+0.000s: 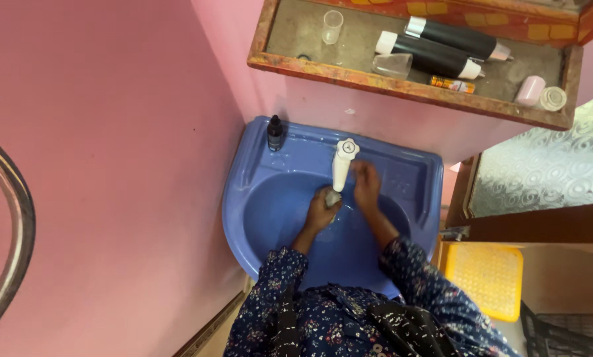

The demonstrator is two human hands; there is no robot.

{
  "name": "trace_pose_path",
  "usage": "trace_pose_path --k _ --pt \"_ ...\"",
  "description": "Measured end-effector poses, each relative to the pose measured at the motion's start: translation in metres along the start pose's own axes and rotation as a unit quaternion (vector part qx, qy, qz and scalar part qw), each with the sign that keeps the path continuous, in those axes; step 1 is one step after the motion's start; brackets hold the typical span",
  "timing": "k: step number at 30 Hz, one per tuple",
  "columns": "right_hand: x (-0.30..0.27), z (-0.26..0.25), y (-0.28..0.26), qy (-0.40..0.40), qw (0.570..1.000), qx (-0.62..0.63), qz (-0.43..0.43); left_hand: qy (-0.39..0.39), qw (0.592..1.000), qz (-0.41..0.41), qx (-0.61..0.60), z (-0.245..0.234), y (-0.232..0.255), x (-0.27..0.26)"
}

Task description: The person washes a cloth in a blue sink and then uses it to wipe the glass and frame of a window. The person scrubs the textured glass and the wooden frame thoroughly with the wet cloth.

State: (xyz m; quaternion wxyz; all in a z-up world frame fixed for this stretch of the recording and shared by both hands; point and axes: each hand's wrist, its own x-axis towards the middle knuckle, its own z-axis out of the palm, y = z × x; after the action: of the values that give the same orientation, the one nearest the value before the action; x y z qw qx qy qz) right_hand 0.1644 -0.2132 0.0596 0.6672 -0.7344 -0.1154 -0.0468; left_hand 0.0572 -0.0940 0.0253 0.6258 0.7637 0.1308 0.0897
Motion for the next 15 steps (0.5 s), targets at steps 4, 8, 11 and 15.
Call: trace_pose_path --k 4,8,11,15 --pt "-0.039 0.011 0.024 -0.004 0.987 0.081 0.139 0.070 0.989 -0.116 -0.057 0.011 -0.034 -0.012" --pt "-0.026 0.016 0.027 -0.004 0.947 0.197 0.255 0.093 0.969 -0.142 -0.180 0.005 -0.044 -0.023" --pt "-0.024 0.022 0.017 -0.003 0.860 0.292 0.418 0.105 0.951 -0.170 -0.235 0.000 -0.043 -0.028" --pt "-0.035 0.033 0.024 -0.065 0.779 0.426 0.456 0.128 0.921 -0.224 -0.292 0.001 -0.036 -0.024"
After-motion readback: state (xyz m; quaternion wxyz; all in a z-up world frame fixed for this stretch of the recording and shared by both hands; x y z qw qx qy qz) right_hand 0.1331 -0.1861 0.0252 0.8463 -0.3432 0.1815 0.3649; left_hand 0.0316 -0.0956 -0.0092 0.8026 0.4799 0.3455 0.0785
